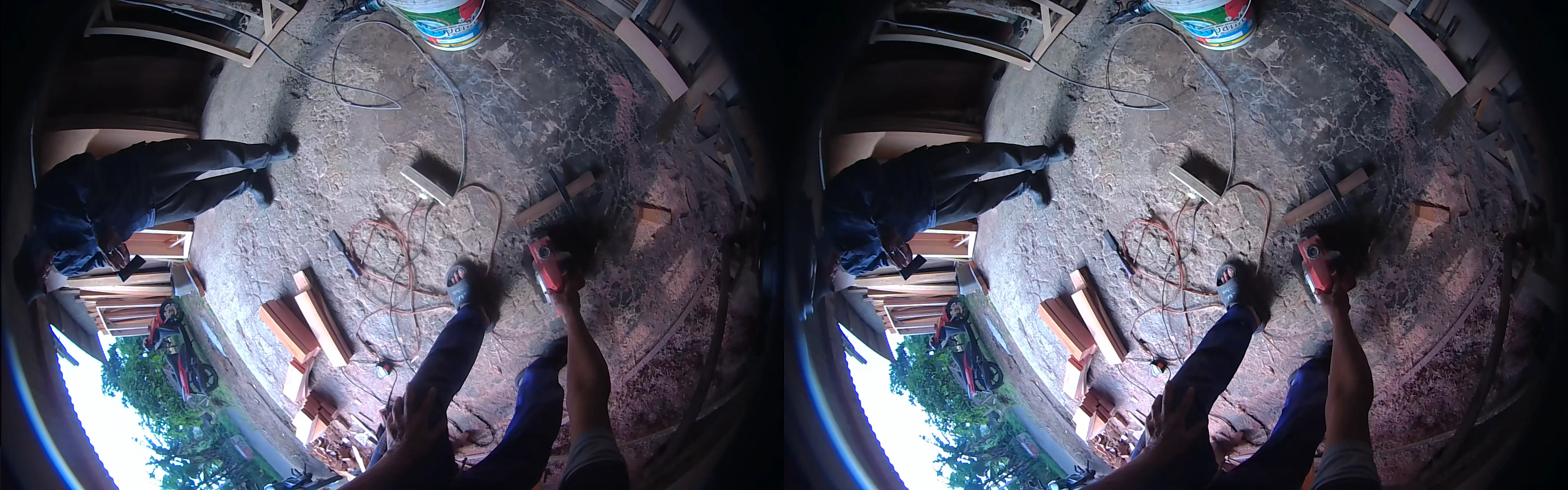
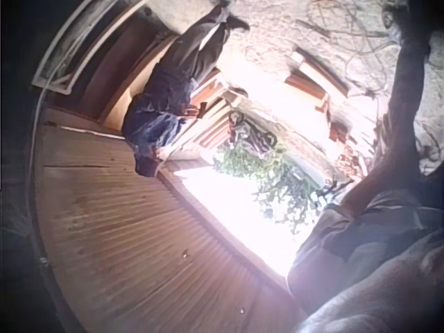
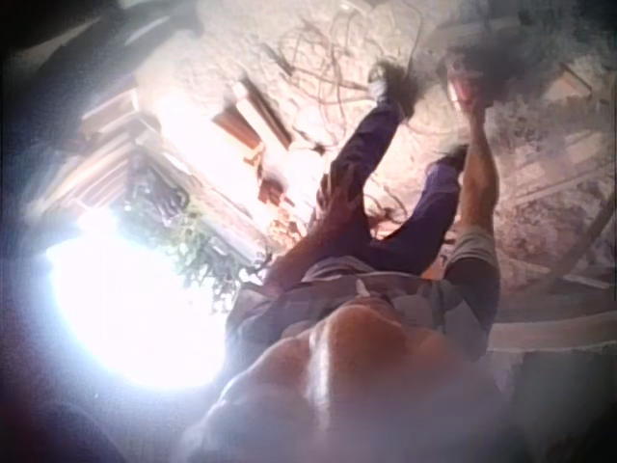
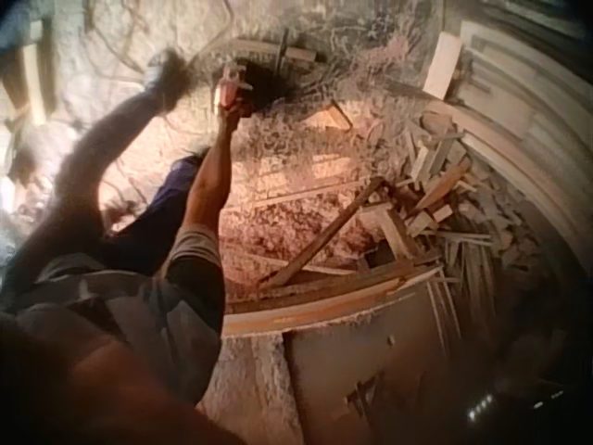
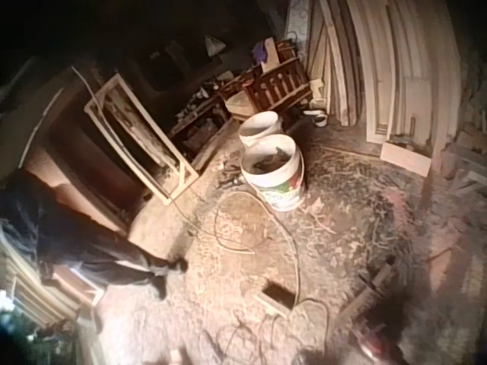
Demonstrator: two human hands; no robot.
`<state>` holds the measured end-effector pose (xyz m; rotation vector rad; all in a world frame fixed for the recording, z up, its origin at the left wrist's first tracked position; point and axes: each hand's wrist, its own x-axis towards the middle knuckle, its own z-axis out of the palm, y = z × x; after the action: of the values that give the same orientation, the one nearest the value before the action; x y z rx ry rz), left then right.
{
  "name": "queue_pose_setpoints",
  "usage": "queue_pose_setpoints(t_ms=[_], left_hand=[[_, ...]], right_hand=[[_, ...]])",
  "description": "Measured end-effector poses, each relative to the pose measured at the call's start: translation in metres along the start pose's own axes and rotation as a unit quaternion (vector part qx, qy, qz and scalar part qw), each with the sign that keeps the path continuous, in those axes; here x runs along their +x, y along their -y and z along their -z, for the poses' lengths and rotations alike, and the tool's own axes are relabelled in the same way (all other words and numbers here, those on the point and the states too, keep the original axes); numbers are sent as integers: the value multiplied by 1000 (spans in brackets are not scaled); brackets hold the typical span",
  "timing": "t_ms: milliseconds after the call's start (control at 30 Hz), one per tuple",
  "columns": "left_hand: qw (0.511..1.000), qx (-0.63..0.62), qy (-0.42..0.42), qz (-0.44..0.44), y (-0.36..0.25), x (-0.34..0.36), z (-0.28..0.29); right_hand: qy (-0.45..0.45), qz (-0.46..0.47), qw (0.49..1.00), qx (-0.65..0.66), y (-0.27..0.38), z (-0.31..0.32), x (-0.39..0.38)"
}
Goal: The person picks up a piece of wood, marks it with a pencil, and then uses a circular saw to cut the wood into smaller pieces. The person handles the wood and saw with both hands, positioning the wood on a workbench before cutting.
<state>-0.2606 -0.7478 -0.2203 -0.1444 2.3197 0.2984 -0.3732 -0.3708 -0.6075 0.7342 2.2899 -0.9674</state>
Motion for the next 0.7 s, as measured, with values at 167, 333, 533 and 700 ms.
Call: queue_pose_setpoints(t_ms=[167,333,533,700], left_hand=[[996,-71,-41,-23,2,22,15],[992,-106,65,38,16,19,66],[950,-307,47,-15,79,27,101],[904,-413,86,71,163,-2,134]], right_hand=[[-58,-56,996,-43,45,26,6],[-14,19,999,-25,138,72,-113],[-25,16,995,-96,255,124,-220],[-32,73,995,-55,354,133,-248]])
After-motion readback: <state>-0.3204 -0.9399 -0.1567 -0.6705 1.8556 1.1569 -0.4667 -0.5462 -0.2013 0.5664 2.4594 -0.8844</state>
